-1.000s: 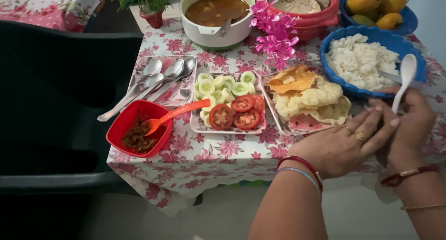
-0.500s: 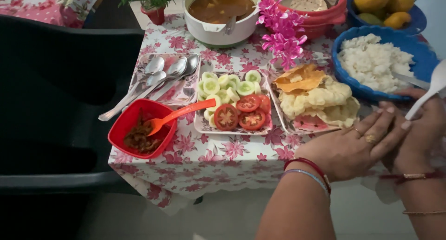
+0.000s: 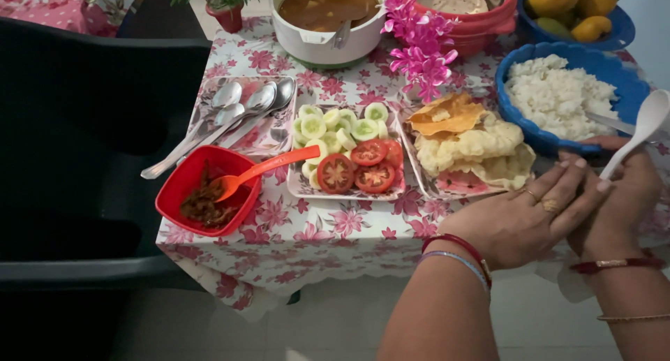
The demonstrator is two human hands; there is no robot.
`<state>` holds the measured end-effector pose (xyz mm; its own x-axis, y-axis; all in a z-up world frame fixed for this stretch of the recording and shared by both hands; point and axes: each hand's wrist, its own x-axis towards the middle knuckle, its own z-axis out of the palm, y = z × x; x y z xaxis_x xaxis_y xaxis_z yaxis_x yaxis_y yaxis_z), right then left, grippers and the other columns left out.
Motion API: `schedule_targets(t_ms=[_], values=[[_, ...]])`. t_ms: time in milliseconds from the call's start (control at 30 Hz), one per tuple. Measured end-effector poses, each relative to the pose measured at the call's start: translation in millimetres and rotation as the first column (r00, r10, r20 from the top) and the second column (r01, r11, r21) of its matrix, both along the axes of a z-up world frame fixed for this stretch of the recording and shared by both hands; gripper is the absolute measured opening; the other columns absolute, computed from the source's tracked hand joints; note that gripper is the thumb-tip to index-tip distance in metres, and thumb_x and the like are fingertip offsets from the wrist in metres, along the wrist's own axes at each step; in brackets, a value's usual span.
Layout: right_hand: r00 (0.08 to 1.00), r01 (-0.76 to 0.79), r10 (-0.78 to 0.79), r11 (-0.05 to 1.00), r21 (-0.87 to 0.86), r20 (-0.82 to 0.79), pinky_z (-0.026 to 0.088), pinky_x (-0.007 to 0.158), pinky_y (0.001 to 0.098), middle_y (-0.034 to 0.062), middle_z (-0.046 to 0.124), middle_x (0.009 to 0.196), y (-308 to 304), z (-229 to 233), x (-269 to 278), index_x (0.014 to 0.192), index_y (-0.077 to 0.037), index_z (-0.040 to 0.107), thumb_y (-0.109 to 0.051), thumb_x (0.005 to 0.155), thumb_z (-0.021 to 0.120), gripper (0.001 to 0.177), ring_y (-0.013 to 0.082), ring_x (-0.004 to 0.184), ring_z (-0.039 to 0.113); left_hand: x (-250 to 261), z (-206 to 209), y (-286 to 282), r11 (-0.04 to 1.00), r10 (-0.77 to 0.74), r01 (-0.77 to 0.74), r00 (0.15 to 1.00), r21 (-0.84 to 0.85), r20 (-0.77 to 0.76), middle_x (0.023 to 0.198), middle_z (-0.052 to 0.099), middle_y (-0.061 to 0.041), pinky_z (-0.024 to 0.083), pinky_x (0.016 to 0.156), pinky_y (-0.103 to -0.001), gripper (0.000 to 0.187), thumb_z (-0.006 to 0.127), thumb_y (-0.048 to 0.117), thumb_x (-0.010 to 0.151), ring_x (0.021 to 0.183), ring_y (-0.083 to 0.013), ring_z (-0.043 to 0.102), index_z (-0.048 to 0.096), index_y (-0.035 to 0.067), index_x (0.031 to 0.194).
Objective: The person arranges cutlery and food items on a dining table. They place spoons and forks on a tray, adjust a small bowl of sauce, and reposition plates of sliced vegetables, flatbreads, and rice. The person also moves a decorative flower arrangement on the table.
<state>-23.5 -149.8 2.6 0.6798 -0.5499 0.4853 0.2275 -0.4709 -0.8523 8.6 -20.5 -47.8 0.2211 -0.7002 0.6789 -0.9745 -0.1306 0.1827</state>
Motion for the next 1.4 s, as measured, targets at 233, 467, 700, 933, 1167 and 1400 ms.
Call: schedule_targets(t_ms=[233, 467, 700, 933, 1167, 1400], values=[[0.997, -0.081, 0.077, 0.977, 0.197, 0.025, 0.059, 0.086, 0.0258, 0.0052, 0.067, 0.106, -40, -39, 4, 0.111, -0.005, 0.058, 0.008, 0.104, 0.058, 0.015, 0.0125, 0.093, 0.069, -1, -6, -3, 1.000, 0.001, -0.002, 1.000, -0.029, -0.019, 0.169, 0.027, -0.028, 0.045, 0.118, -0.044, 0.081, 0.051, 0.028, 0.099, 0.154, -0.0439, 0.035, 0.005, 0.011, 0.164], [0.998, -0.057, 0.058, 0.998, -0.038, 0.028, 0.056, 0.089, 0.0260, 0.0055, 0.064, 0.109, -18, -15, -1, 0.114, -0.003, 0.055, 0.011, 0.100, 0.069, 0.024, 0.0122, 0.098, 0.064, -1, -7, -3, 0.999, 0.017, -0.017, 1.000, -0.041, -0.008, 0.167, 0.029, -0.029, 0.046, 0.118, -0.045, 0.072, 0.042, 0.017, 0.104, 0.151, -0.0445, 0.040, 0.006, 0.013, 0.166], [0.998, 0.028, -0.026, 0.999, -0.041, 0.056, 0.053, 0.091, 0.0241, 0.0002, 0.059, 0.114, 8, 10, -3, 0.113, -0.005, 0.056, 0.012, 0.091, 0.066, 0.029, 0.0084, 0.103, 0.060, -4, -2, 0, 0.999, 0.046, -0.046, 0.999, -0.028, -0.003, 0.166, 0.032, -0.031, 0.050, 0.113, -0.045, 0.072, 0.043, 0.018, 0.103, 0.143, -0.0465, 0.049, 0.008, 0.010, 0.166], [1.000, 0.016, -0.014, 0.996, -0.087, 0.019, 0.052, 0.084, 0.0248, 0.0006, 0.062, 0.106, -31, -31, 0, 0.116, -0.003, 0.057, 0.012, 0.100, 0.070, 0.026, 0.0083, 0.093, 0.061, 0, -5, -3, 0.990, 0.101, -0.110, 0.990, 0.089, 0.102, 0.166, 0.032, -0.032, 0.052, 0.112, -0.041, 0.075, 0.047, 0.018, 0.105, 0.142, -0.0425, 0.051, 0.008, 0.009, 0.168], [0.998, 0.050, -0.054, 0.989, -0.141, -0.023, 0.048, 0.072, 0.0225, 0.0010, 0.062, 0.092, -8, -6, -12, 0.120, -0.003, 0.062, 0.006, 0.100, 0.075, 0.026, 0.0080, 0.081, 0.060, -1, -4, -5, 0.986, 0.090, -0.098, 0.994, 0.133, 0.068, 0.167, 0.029, -0.034, 0.050, 0.117, -0.044, 0.077, 0.046, 0.031, 0.098, 0.147, -0.0439, 0.047, 0.015, 0.002, 0.162], [0.988, 0.038, -0.062, 0.985, -0.166, -0.143, 0.045, 0.069, 0.0252, 0.0034, 0.062, 0.095, -36, 3, -18, 0.119, -0.004, 0.062, -0.010, 0.104, 0.073, 0.019, 0.0103, 0.080, 0.057, -4, 7, 2, 0.969, 0.133, -0.153, 0.984, 0.195, 0.115, 0.162, 0.031, -0.032, 0.046, 0.117, -0.046, 0.068, 0.042, 0.032, 0.096, 0.146, -0.0467, 0.046, 0.029, -0.005, 0.152]])
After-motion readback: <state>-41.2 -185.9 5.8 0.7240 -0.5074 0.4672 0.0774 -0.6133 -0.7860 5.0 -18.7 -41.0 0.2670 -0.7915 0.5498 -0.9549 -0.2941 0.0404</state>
